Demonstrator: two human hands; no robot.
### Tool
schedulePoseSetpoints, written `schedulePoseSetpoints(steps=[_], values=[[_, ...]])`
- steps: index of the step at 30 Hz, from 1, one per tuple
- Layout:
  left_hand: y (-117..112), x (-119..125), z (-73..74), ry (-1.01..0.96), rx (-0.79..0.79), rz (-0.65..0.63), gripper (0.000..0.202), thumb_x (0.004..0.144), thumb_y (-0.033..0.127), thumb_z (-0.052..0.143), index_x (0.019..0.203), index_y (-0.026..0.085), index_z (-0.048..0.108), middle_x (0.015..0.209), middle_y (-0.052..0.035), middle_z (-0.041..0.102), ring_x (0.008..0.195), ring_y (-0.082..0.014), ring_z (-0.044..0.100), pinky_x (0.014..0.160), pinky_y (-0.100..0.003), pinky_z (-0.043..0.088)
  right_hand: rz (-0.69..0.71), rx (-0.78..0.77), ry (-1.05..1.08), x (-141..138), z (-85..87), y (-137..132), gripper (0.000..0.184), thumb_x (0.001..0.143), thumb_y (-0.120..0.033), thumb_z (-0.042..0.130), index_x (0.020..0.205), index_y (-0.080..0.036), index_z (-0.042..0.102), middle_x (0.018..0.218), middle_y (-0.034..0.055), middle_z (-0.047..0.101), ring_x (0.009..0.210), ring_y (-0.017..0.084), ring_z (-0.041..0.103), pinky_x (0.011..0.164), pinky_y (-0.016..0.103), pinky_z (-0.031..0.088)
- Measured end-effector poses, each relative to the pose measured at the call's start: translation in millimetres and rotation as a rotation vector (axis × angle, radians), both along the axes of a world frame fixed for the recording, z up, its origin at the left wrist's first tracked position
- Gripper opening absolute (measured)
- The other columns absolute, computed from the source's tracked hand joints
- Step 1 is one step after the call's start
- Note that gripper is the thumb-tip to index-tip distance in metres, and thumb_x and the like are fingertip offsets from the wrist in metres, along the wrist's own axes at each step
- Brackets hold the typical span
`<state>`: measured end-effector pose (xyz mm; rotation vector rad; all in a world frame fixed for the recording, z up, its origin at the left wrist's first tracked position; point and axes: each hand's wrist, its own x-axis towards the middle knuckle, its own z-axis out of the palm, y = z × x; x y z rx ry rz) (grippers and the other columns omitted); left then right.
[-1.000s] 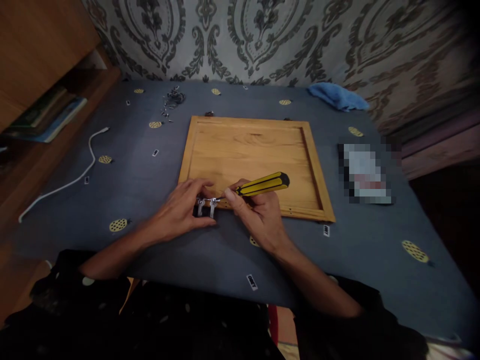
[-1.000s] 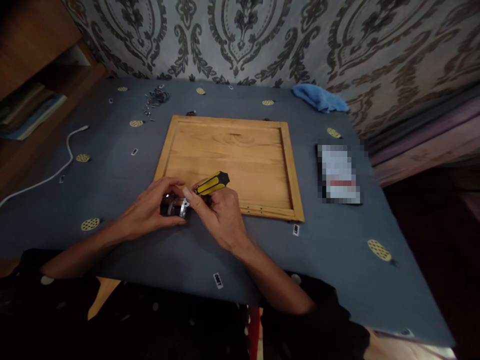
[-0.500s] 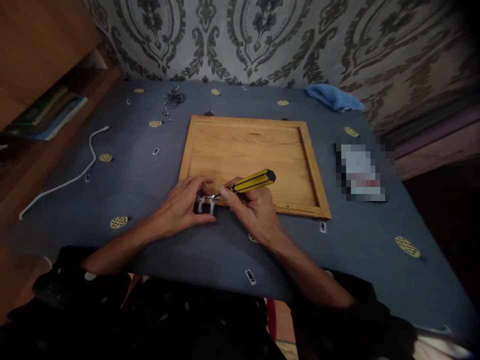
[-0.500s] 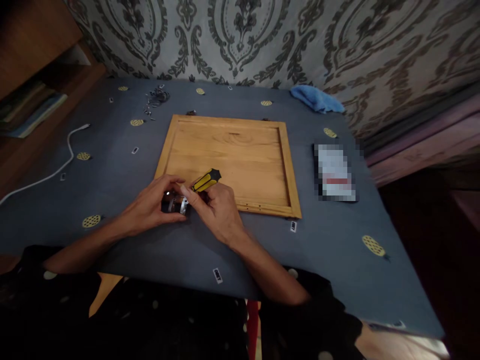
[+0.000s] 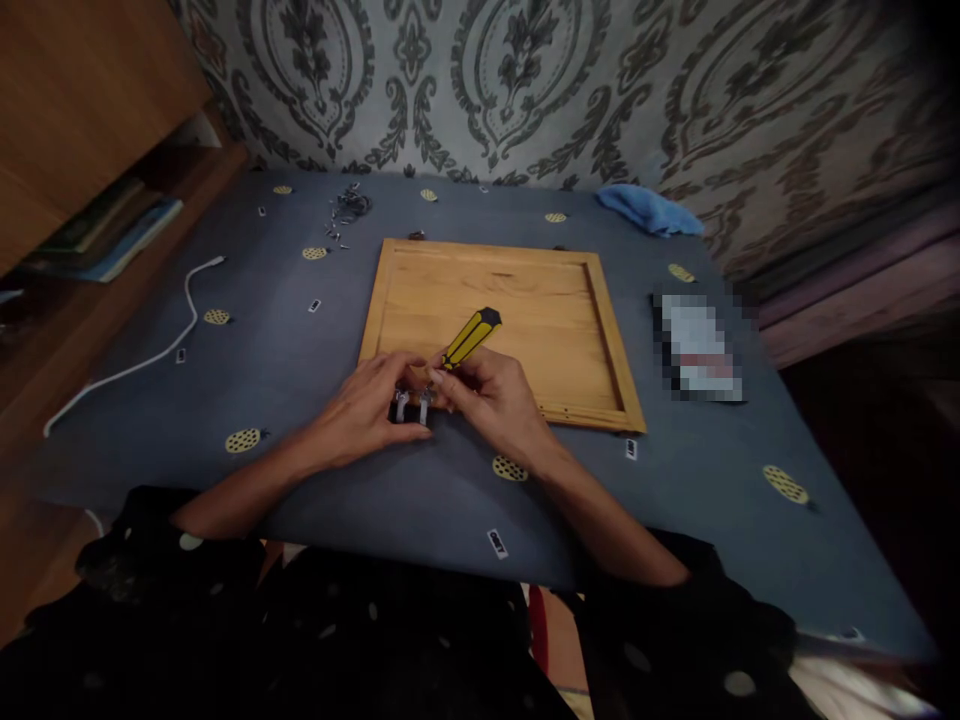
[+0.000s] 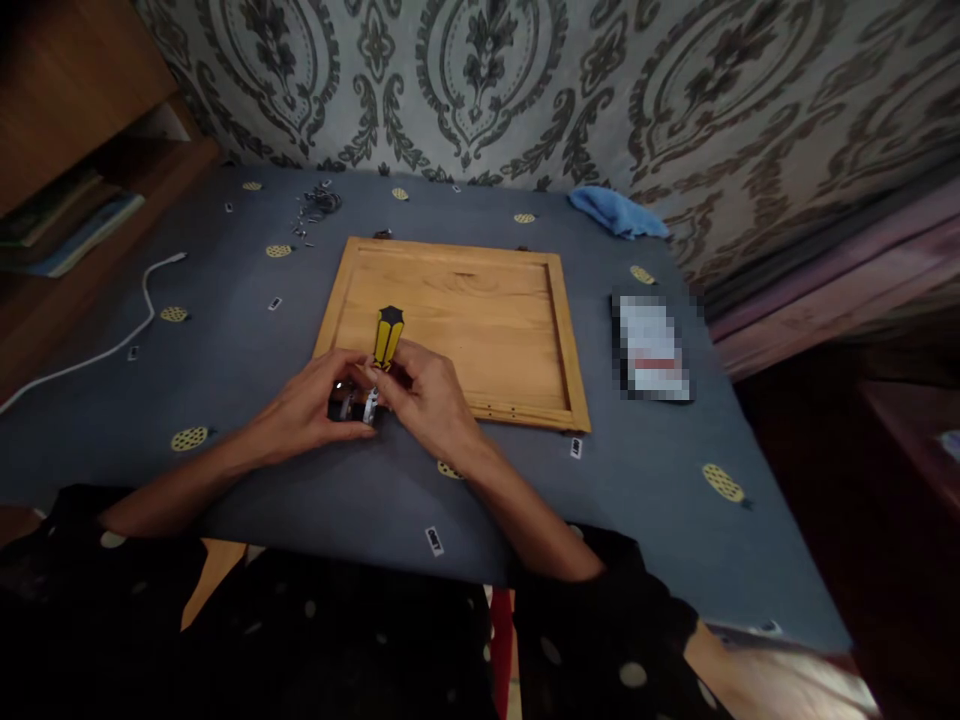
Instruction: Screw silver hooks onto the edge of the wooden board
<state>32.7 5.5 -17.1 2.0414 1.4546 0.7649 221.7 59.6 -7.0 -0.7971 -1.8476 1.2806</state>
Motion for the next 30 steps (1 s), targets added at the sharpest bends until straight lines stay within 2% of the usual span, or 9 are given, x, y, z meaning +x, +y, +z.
schedulePoseSetpoints(steps=[4,7,11,15,19,22,26,30], values=[[0.4,0.4,0.2,-0.027,-0.002,-0.012,0.066,0.071,0.029,0.088,0.126,0.021,0.051,0.109,-0.0070,0.068,0.107,-0.0291,0.064,0.095,-0.047,0.050,0.019,-0.079,0.035,-1.1,-0.5,-1.4,0.036,0.092,-0.052,0.064,0.103,-0.018,0.062,0.076,-0.0007,0.063,0.064,0.013,0.064,0.062,0.029,0.057],[0.6,0.1,1.4,0.003,-0.019,-0.007,0.066,0.072,0.033,0.088,0.126,0.022,0.050,0.109,-0.0069,0.068,0.106,-0.0296,0.064,0.092,-0.046,0.051,0.032,-0.155,0.073,1.9,2.8,-2.2,0.049,0.089,-0.058,0.068,0.117,-0.020,0.056,0.073,-0.0021,0.064,0.065,0.014,0.067,0.064,0.030,0.059],[0.5,0.1,2.7,0.015,-0.043,-0.002,0.063,0.073,0.035,0.087,0.123,0.022,0.051,0.109,-0.0070,0.068,0.106,-0.0295,0.064,0.092,-0.045,0.050,0.037,-0.110,0.081,6.3,5.5,-2.0,0.054,0.096,-0.063,0.055,0.129,-0.021,0.049,0.077,-0.0008,0.067,0.065,0.014,0.069,0.067,0.031,0.060],[0.7,0.3,1.9,0.013,-0.021,-0.005,0.063,0.073,0.035,0.086,0.123,0.023,0.051,0.108,-0.0064,0.068,0.106,-0.0282,0.064,0.092,-0.044,0.050,0.000,-0.092,0.084,5.6,4.9,-0.7,0.049,0.098,-0.064,0.051,0.121,-0.021,0.053,0.083,0.0003,0.068,0.063,0.013,0.069,0.061,0.029,0.059],[0.7,-0.6,0.3,0.015,-0.027,-0.007,0.065,0.072,0.033,0.087,0.124,0.022,0.051,0.107,-0.0061,0.069,0.106,-0.0285,0.064,0.093,-0.044,0.050,-0.060,-0.081,0.113,-0.1,7.0,3.0,0.041,0.090,-0.059,0.067,0.097,-0.019,0.060,0.066,-0.0038,0.062,0.054,0.011,0.063,0.054,0.025,0.053],[0.5,-1.3,-1.3,0.007,-0.012,-0.003,0.061,0.072,0.033,0.087,0.121,0.022,0.051,0.107,-0.0054,0.068,0.104,-0.0272,0.064,0.091,-0.043,0.050,-0.027,-0.122,0.143,-4.8,11.6,7.9,0.041,0.085,-0.057,0.073,0.092,-0.018,0.061,0.066,-0.0041,0.062,0.052,0.009,0.061,0.053,0.025,0.052],[0.5,-1.4,-2.0,-0.010,-0.009,0.000,0.058,0.074,0.034,0.085,0.120,0.023,0.052,0.111,-0.0055,0.067,0.105,-0.0264,0.064,0.090,-0.042,0.051,0.045,-0.146,0.173,-6.3,19.7,12.4,0.049,0.083,-0.060,0.074,0.104,-0.018,0.060,0.075,-0.0029,0.065,0.060,0.011,0.067,0.057,0.025,0.056],[0.5,-1.2,-0.9,-0.030,-0.018,-0.004,0.060,0.074,0.034,0.086,0.122,0.024,0.051,0.114,-0.0056,0.067,0.107,-0.0265,0.065,0.092,-0.042,0.051,0.063,-0.128,0.216,-2.4,22.2,11.8,0.052,0.092,-0.064,0.062,0.122,-0.022,0.056,0.080,-0.0029,0.066,0.063,0.011,0.070,0.061,0.024,0.058]])
